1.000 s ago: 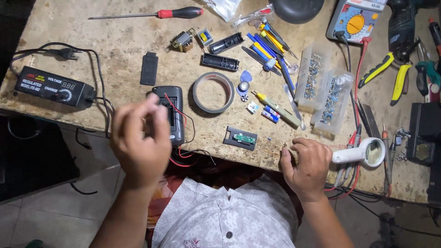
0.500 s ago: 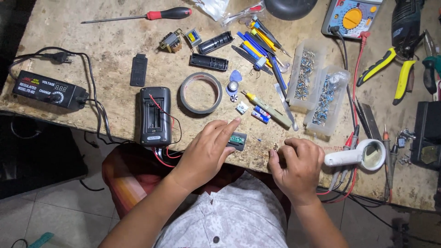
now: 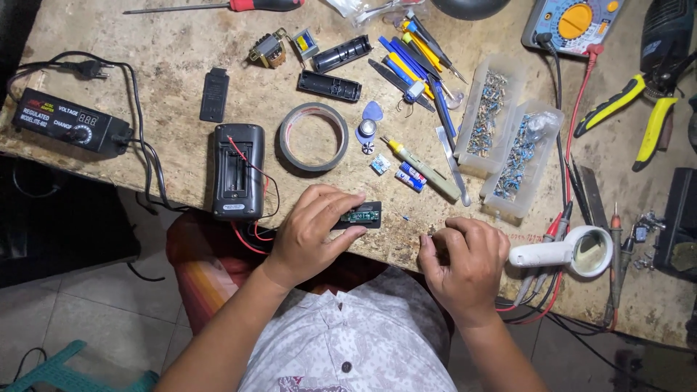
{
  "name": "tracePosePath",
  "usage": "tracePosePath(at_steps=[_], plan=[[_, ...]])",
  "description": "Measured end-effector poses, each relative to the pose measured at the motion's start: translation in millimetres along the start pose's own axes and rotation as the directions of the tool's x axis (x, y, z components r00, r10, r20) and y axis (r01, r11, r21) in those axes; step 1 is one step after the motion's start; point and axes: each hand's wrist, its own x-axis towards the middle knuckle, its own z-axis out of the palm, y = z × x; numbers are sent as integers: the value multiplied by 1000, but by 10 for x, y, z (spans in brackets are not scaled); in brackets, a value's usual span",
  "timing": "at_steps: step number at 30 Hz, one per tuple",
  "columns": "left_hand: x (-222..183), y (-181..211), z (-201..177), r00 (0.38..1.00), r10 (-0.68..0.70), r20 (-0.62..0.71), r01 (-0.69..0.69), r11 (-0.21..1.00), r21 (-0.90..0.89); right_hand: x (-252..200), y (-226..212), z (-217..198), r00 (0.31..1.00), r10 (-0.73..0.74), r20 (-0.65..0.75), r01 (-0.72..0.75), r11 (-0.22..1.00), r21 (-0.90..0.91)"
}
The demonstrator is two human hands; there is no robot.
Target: Assembling a small electronic device by soldering components and fitting a circuit board into a plastic housing
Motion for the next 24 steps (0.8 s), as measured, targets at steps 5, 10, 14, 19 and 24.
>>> tracePosePath(at_steps=[5,10,14,19,24], plan=[[34,6,-4,995,99,20,-100,992,72,23,-23,-12,999,34,-27,-32,997,71],[87,82,-95,986,105,127,-118,988,102,43,-100,-80,999,53,9,-53,997,47],[96,113,-110,976,-7,217,-21,991,129,34,-101,-94,983,128,135,-133,991,24],[85,116,-89,960,-97,263,46,980,195,104,-139,-126,991,70,115,-67,997,-34],[72,101,-88,965,-77,252,25,979,203,97,-146,-131,990,84,114,-82,996,-23]])
